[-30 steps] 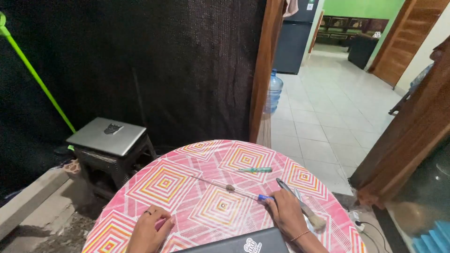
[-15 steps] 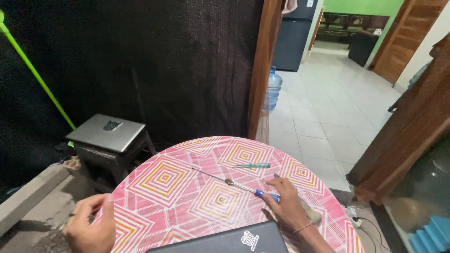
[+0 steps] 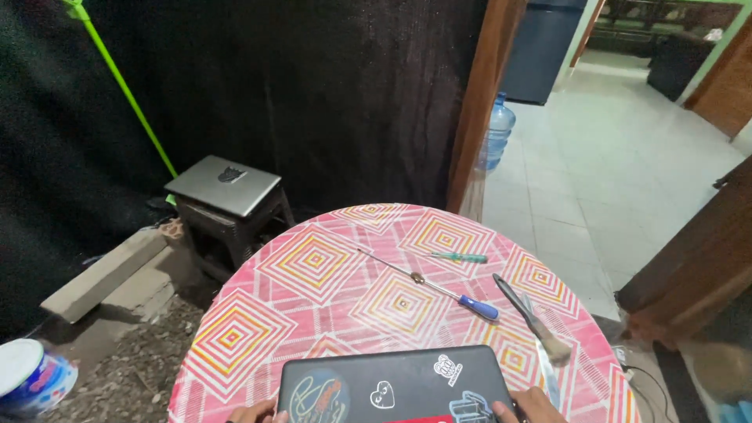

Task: Disassembling a laptop by removing screws from the back panel and extracting the battery.

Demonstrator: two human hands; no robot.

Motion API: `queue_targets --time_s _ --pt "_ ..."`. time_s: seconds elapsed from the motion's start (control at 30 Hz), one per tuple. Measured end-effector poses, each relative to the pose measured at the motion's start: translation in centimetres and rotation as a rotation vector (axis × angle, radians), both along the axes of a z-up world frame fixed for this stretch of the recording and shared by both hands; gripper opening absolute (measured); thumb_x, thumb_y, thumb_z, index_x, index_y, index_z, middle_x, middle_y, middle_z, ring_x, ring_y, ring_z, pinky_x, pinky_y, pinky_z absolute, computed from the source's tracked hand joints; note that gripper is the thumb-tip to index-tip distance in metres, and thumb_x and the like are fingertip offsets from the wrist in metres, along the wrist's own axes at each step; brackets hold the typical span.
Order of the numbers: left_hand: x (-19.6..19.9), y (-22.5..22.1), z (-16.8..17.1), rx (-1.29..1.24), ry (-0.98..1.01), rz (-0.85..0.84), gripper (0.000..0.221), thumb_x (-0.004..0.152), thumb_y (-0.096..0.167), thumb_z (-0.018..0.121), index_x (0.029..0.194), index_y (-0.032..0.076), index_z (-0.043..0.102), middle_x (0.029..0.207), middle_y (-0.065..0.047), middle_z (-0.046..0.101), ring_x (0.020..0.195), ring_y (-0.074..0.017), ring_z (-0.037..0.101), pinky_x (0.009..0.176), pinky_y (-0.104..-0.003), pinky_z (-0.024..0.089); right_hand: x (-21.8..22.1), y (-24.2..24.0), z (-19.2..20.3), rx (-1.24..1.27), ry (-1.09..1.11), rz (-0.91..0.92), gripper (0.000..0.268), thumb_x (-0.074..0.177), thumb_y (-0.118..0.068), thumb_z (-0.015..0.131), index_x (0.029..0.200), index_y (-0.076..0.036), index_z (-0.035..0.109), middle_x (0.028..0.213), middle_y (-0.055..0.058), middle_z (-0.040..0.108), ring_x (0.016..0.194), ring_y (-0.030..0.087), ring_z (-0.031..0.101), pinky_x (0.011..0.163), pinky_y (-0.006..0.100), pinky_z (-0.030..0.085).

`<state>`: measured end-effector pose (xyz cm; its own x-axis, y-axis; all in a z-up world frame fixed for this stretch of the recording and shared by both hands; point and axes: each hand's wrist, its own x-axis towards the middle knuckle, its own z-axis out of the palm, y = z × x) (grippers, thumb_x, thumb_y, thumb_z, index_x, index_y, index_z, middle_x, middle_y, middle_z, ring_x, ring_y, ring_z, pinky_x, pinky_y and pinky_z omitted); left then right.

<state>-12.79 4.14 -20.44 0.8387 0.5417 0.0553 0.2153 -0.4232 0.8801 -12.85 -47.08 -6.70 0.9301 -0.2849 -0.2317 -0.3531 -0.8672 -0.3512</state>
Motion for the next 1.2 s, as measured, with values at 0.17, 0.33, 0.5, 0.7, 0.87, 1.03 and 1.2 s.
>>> queue_targets --time_s 0.17,0.33,0.5,0.7,0.87,1.03,1.2 --pt "-6.3 -6.9 18.4 0.275 0.472 -0.08 0.081 0.073 0.078 0.056 0.147 0.045 0.049 0.132 0.001 0.059 0.123 -0.0243 0.064 0.099 -0.04 0.053 -3.2 3.6 5.1 0.178 -0.002 -0.032 0.069 0.082 -0.065 0.064 0.144 -0.035 0.056 0.12 -0.002 0.066 0.124 0.008 0.065 0.106 0.025 0.047" --pt "-7.3 -7.1 21.5 -0.016 0.456 -0.109 0.089 0.073 0.071 0.065 0.154 0.039 0.045 0.134 0.001 0.054 0.13 -0.0187 0.057 0.104 -0.034 0.05 -5.5 6.5 10.1 0.344 -0.093 -0.144 0.082 0.067 -0.052 0.084 0.142 -0.029 0.061 0.137 0.001 0.066 0.128 0.015 0.065 0.108 0.03 0.049" --pt "-9.0 -7.6 20.7 -0.109 0.084 -0.097 0.085 0.067 0.055 0.077 0.146 0.03 0.059 0.133 -0.004 0.063 0.13 -0.02 0.06 0.104 -0.034 0.048 -7.0 6.7 13.4 0.537 -0.168 -0.307 0.081 0.06 -0.037 0.088 0.137 -0.024 0.066 0.12 0.006 0.082 0.111 0.021 0.074 0.096 0.032 0.052" --pt "-8.1 -8.9 27.7 -0.568 -0.491 -0.125 0.114 0.058 0.022 0.082 0.16 0.009 0.033 0.144 -0.019 0.057 0.126 -0.026 0.062 0.104 -0.033 0.048 -5.5 5.4 12.8 0.954 -0.732 -0.221 0.081 0.06 0.005 0.085 0.134 -0.002 0.053 0.122 0.023 0.071 0.106 0.033 0.072 0.087 0.045 0.064" --pt "-7.2 -7.2 24.7 -0.161 -0.621 -0.204 0.052 0.057 0.032 0.09 0.103 0.013 0.072 0.096 -0.001 0.08 0.091 -0.0164 0.077 0.085 -0.029 0.058 -2.0 4.1 10.8 1.09 -1.133 0.252 0.096 0.054 0.011 0.084 0.14 0.005 0.041 0.14 0.026 0.058 0.138 0.03 0.055 0.113 0.041 0.049" --pt "-9.0 -6.3 27.4 0.169 -0.989 -0.637 0.061 0.09 0.057 0.066 0.119 0.005 0.059 0.126 -0.017 0.07 0.128 -0.0377 0.064 0.118 -0.054 0.045 -3.2 7.1 14.2 0.647 -1.263 0.514 0.033 0.083 -0.018 0.068 0.112 -0.005 0.062 0.114 0.013 0.069 0.118 0.028 0.069 0.112 0.041 0.052" --pt "-10.2 -5.0 25.3 0.161 -0.817 -0.641 0.052 0.087 0.042 0.071 0.122 0.005 0.061 0.133 -0.017 0.07 0.14 -0.0397 0.057 0.12 -0.05 0.043 -3.5 6.8 13.7 0.653 -1.277 0.693 0.056 0.074 -0.035 0.079 0.115 -0.002 0.058 0.117 0.017 0.068 0.116 0.028 0.068 0.114 0.046 0.054"
